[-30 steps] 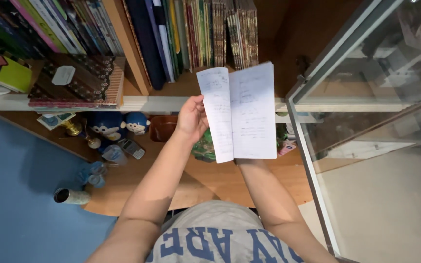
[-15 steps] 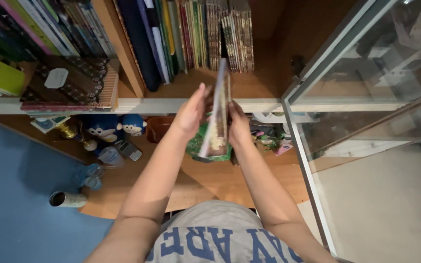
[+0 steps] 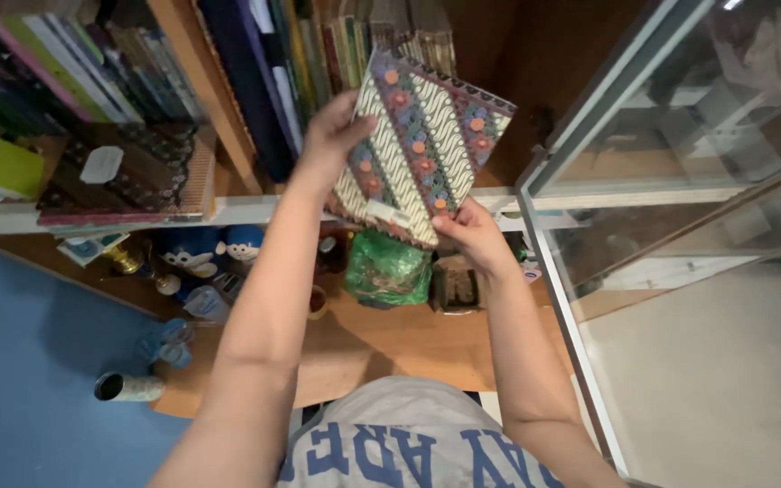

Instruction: Picking up, inspecting the covers of, and organizing various notebooks on a bookshelf.

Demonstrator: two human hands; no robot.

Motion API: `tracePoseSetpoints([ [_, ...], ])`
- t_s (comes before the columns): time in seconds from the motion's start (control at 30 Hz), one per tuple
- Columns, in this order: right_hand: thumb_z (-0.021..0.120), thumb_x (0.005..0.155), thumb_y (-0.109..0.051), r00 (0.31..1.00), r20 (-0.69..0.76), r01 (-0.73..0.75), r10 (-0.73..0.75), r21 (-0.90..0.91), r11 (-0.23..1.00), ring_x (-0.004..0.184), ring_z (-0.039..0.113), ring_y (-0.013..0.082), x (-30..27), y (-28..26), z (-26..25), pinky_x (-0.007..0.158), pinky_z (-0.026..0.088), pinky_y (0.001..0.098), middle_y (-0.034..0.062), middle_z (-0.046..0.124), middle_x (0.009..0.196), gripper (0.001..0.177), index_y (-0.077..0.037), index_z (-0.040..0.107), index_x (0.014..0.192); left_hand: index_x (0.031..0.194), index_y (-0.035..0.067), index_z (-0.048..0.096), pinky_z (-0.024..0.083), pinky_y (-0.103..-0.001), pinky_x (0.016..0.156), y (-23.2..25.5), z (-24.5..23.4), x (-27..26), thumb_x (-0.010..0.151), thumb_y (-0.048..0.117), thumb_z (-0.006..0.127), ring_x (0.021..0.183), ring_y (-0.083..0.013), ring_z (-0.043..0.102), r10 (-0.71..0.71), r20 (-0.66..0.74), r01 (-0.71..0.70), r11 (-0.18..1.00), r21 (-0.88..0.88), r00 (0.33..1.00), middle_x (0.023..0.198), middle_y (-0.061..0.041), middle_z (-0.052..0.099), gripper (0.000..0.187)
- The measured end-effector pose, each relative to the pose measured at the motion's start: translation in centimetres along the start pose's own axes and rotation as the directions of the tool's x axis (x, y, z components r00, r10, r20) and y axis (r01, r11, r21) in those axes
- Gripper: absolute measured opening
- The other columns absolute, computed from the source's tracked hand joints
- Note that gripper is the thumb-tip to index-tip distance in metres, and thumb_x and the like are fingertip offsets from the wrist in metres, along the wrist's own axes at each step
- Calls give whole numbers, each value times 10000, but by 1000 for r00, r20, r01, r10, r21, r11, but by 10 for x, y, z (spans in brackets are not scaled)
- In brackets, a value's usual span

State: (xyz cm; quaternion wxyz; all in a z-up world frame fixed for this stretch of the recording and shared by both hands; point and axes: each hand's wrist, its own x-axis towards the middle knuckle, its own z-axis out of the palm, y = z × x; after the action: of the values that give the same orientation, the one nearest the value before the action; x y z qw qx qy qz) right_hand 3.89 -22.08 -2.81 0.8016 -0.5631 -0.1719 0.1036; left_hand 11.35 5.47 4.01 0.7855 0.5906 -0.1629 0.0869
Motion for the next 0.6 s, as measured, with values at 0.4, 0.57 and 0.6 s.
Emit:
tracePoseSetpoints([
  [0.4, 668, 971, -4, 580, -350, 190, -736, -820, 540, 885, 644, 139, 43, 12, -52, 792, 530, 308, 122, 734, 964, 185, 34, 693, 1150, 1553, 111, 445, 498, -369, 1146, -34, 112, 158, 1071, 302, 674, 1426, -262, 577, 282, 329, -428, 703, 568, 901, 1515, -94, 591, 567],
  [0.57, 603, 969, 52, 637, -390, 311, -665, -659, 685, 1076, 673, 168, 88, 40, -65, 944, 538, 309, 117, 728, 1168, 267, 13, 651, 1229, 1686, 185, 330, 371, -446, 1292, -64, 118, 175, 1128, 580, 475, 1613, -324, 357, 297, 377, -410, 872, 267, 877, 1734, -105, 380, 699],
  [0.6, 562, 970, 64, 693, -380, 363, -612, -550, 752, 1118, 670, 173, 93, 35, -56, 973, 539, 308, 108, 713, 1227, 320, 1, 633, 1276, 1700, 196, 278, 345, -463, 1297, -66, 117, 177, 1084, 671, 484, 1628, -342, 308, 269, 403, -388, 887, 249, 875, 1760, -136, 321, 805],
])
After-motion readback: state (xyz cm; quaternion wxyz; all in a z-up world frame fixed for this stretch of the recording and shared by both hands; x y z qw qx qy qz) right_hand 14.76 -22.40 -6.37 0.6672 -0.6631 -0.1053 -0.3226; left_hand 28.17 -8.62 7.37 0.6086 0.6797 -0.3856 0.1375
